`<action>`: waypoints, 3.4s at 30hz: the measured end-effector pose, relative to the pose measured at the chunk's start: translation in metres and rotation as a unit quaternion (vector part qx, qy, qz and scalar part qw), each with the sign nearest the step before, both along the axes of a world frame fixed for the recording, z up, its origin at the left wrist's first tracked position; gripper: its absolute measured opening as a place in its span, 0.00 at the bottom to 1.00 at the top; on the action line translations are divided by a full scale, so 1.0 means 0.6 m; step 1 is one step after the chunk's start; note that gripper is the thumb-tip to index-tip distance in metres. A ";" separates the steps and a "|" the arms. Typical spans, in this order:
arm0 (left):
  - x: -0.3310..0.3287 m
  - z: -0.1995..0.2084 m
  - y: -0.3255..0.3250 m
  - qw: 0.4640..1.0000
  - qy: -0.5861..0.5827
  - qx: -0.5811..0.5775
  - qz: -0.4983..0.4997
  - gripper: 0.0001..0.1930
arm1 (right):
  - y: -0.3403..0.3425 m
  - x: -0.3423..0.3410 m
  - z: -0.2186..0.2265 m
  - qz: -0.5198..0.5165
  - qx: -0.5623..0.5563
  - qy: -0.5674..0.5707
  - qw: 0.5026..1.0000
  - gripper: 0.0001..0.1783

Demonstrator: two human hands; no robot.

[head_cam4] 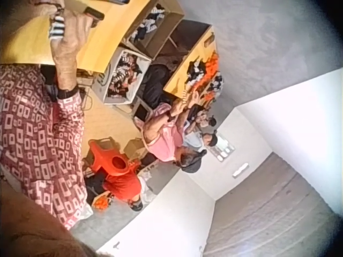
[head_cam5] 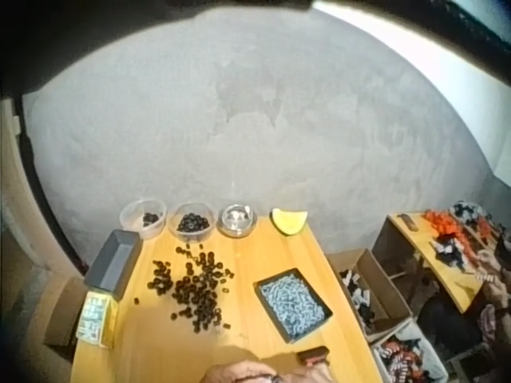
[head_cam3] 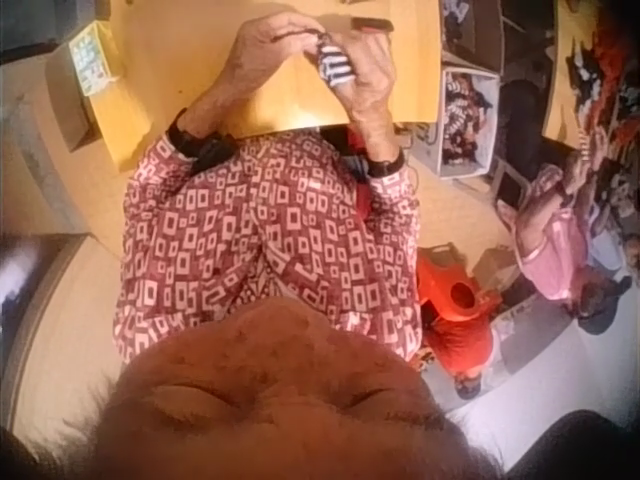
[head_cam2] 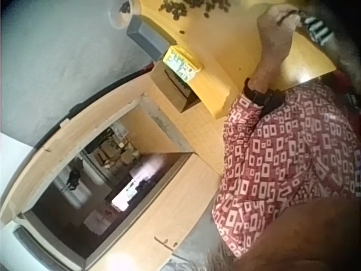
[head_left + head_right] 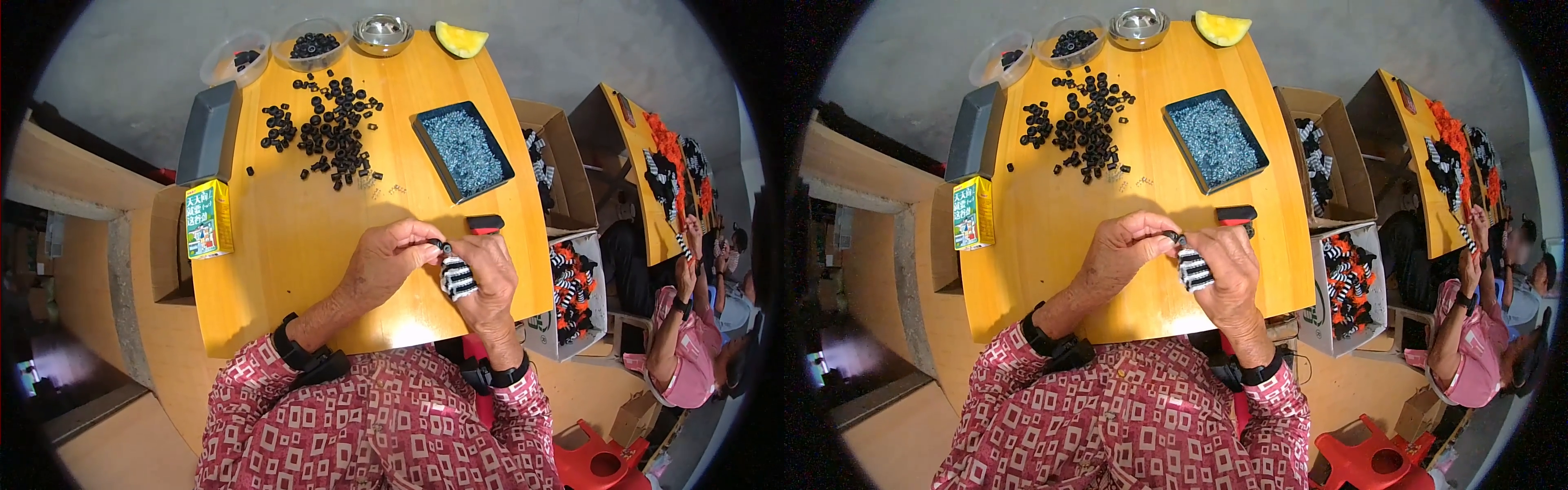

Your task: The person repeatedly attaches small black plastic components onto a striped fabric sleeve by hand.

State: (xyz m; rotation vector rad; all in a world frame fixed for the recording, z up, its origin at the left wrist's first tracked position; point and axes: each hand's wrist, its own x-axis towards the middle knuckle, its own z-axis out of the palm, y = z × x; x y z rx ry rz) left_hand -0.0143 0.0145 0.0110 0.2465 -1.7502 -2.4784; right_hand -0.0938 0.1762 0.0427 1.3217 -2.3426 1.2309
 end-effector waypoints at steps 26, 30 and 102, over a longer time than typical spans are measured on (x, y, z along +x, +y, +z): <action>0.000 -0.011 -0.002 0.994 -0.040 0.085 0.063 0.10 | -0.024 0.000 0.009 0.018 0.061 0.057 0.996 0.18; -0.001 -0.010 -0.003 0.993 -0.049 0.083 0.062 0.11 | -0.027 0.003 0.006 0.011 0.027 0.002 1.000 0.17; 0.008 -0.016 0.002 0.999 -0.007 0.054 0.008 0.10 | -0.013 -0.020 0.004 0.042 -0.008 0.034 0.998 0.17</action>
